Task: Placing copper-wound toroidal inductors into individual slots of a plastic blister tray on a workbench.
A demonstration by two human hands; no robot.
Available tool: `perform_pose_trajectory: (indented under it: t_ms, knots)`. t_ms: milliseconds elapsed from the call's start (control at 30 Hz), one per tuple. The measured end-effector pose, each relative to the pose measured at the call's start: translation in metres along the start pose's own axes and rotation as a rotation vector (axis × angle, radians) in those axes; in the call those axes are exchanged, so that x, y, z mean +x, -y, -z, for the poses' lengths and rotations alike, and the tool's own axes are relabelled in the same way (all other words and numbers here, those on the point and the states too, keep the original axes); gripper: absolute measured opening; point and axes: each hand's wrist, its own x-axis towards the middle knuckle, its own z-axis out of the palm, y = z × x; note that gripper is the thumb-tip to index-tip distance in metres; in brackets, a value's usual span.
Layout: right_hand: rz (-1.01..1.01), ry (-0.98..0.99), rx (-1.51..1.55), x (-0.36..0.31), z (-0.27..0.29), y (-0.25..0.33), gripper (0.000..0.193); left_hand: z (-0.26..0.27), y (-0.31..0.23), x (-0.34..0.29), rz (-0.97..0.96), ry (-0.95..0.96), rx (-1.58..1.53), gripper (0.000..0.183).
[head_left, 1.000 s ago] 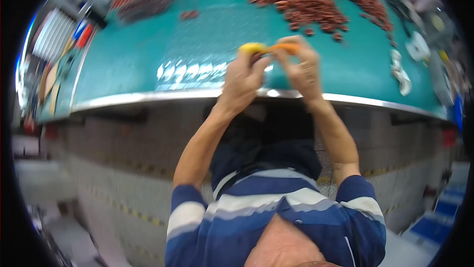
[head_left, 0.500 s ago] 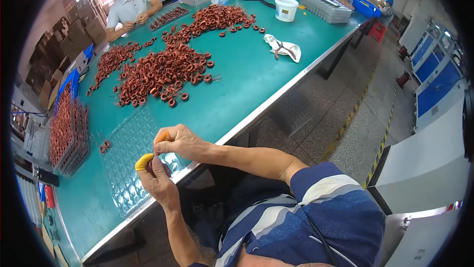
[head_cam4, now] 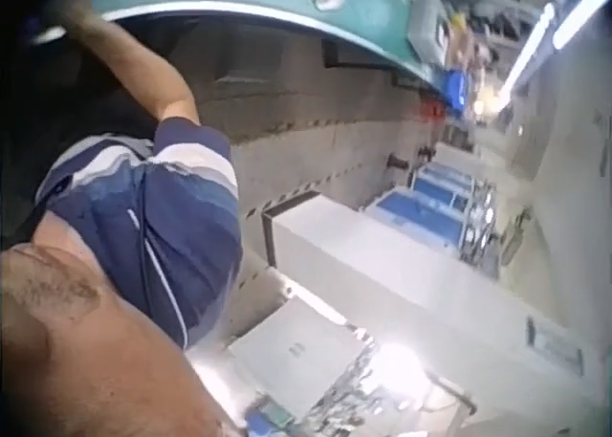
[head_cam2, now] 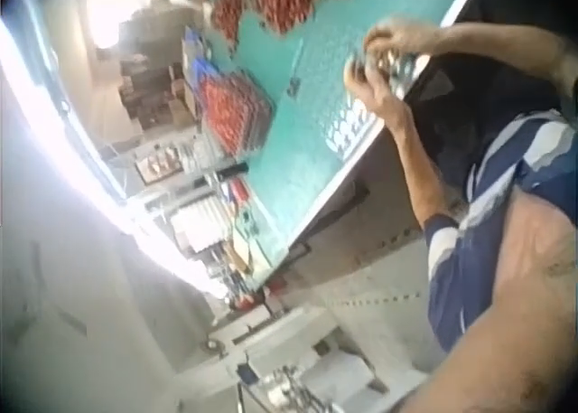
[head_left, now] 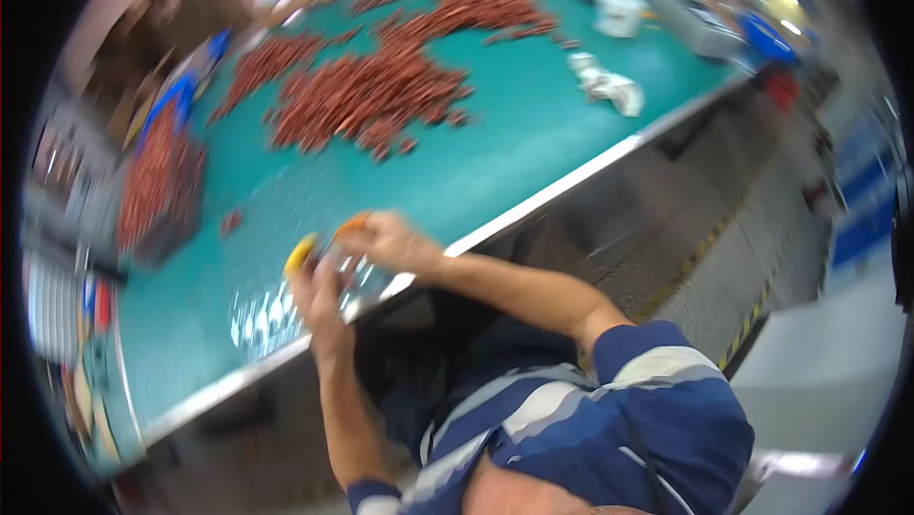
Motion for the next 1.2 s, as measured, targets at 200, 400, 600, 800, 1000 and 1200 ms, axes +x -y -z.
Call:
perform_pose_trajectory:
  t_ms: [200,400,600,800,1000,1200]
  knots:
    - [0.039,-0.035,0.064,-0.007,0.022,0.006,0.030,-0.020,0.003,0.007,-0.004,0.260,-0.120,0.027]
    - [0.221,-0.221,-0.241,-0.017,0.000,0.011,0.029,-0.006,0.006,0.000,-0.035,0.165,0.044,0.023]
    - [0.093,-0.196,-0.035,-0.020,0.003,0.014,0.029,-0.002,0.010,-0.008,-0.081,0.124,0.093,0.022]
    - [0.071,-0.221,-0.035,-0.017,0.000,0.006,0.029,0.019,0.010,-0.006,0.289,0.296,-0.224,0.033]
    - [-0.081,-0.146,-0.007,-0.020,0.008,0.011,0.025,0.022,0.015,-0.006,0.330,0.398,-0.176,0.041]
    - [-0.049,-0.156,0.025,-0.022,0.004,0.021,0.023,0.019,0.001,-0.008,0.156,0.443,0.046,0.028]
